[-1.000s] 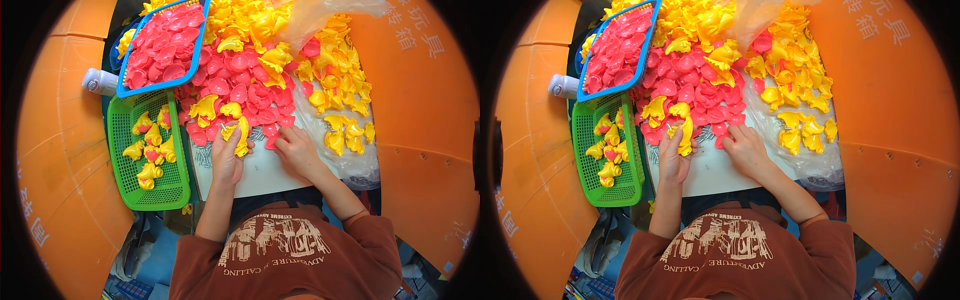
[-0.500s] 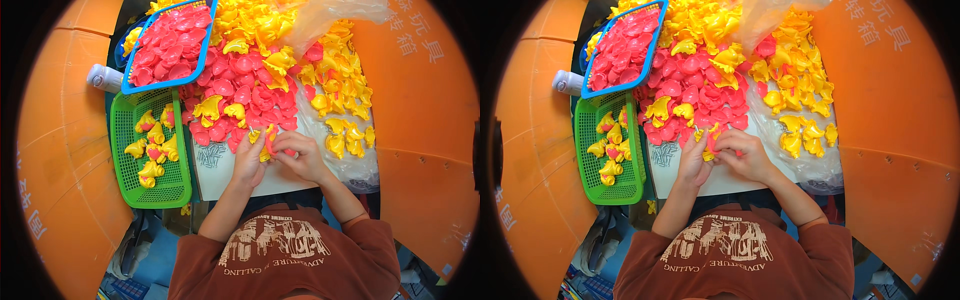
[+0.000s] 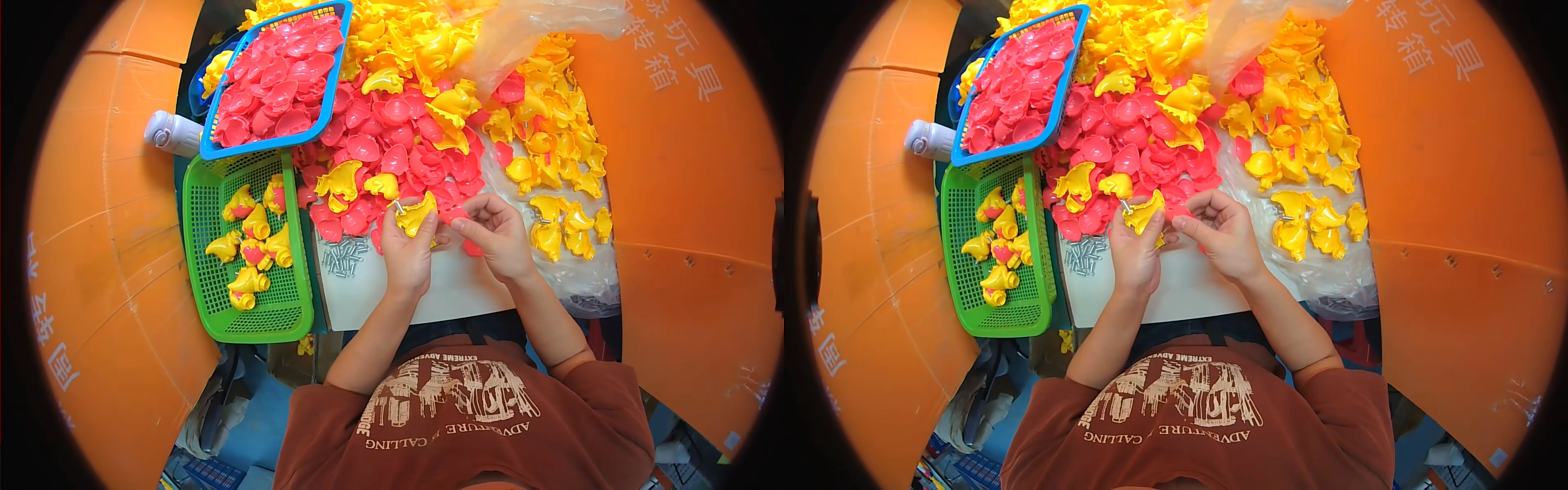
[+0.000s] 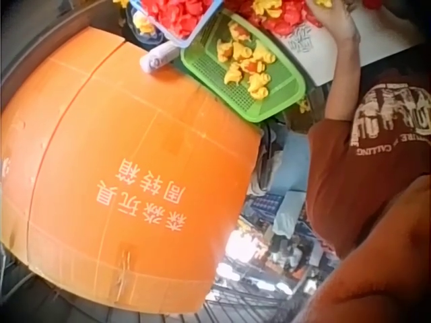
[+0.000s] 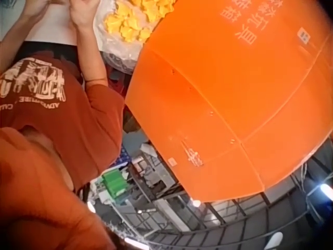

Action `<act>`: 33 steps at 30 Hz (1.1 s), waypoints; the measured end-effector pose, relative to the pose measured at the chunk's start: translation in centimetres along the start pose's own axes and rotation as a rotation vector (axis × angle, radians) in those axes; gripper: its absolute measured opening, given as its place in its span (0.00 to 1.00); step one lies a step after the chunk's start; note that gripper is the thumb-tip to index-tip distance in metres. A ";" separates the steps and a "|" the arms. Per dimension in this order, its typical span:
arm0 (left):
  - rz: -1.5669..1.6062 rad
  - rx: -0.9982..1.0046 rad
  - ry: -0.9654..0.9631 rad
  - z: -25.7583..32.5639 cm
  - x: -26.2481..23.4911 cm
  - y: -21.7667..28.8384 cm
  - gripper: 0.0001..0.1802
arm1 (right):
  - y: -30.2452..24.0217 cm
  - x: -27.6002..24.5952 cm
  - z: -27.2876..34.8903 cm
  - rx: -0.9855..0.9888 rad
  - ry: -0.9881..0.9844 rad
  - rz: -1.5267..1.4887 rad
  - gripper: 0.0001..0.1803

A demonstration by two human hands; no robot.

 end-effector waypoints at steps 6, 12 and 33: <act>0.032 0.169 -0.104 0.1 0.6 0.9 0.16 | -1.5 0.7 0.4 -0.087 -0.107 0.215 0.21; -0.135 0.177 -0.225 1.0 1.5 1.6 0.16 | -5.5 2.4 -0.1 -0.560 -0.304 1.046 0.24; 0.345 -0.154 -0.249 0.0 1.3 0.2 0.22 | -5.6 2.8 0.9 -0.334 -0.177 0.638 0.06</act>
Point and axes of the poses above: each hand's wrist, its own z-axis away from the middle knuckle, its own x-axis out of the palm, y = z × x, the point moved 4 cm from there along -z, towards the middle knuckle, and after that the axes turned 14 degrees about -x, right-handed, at the moved point
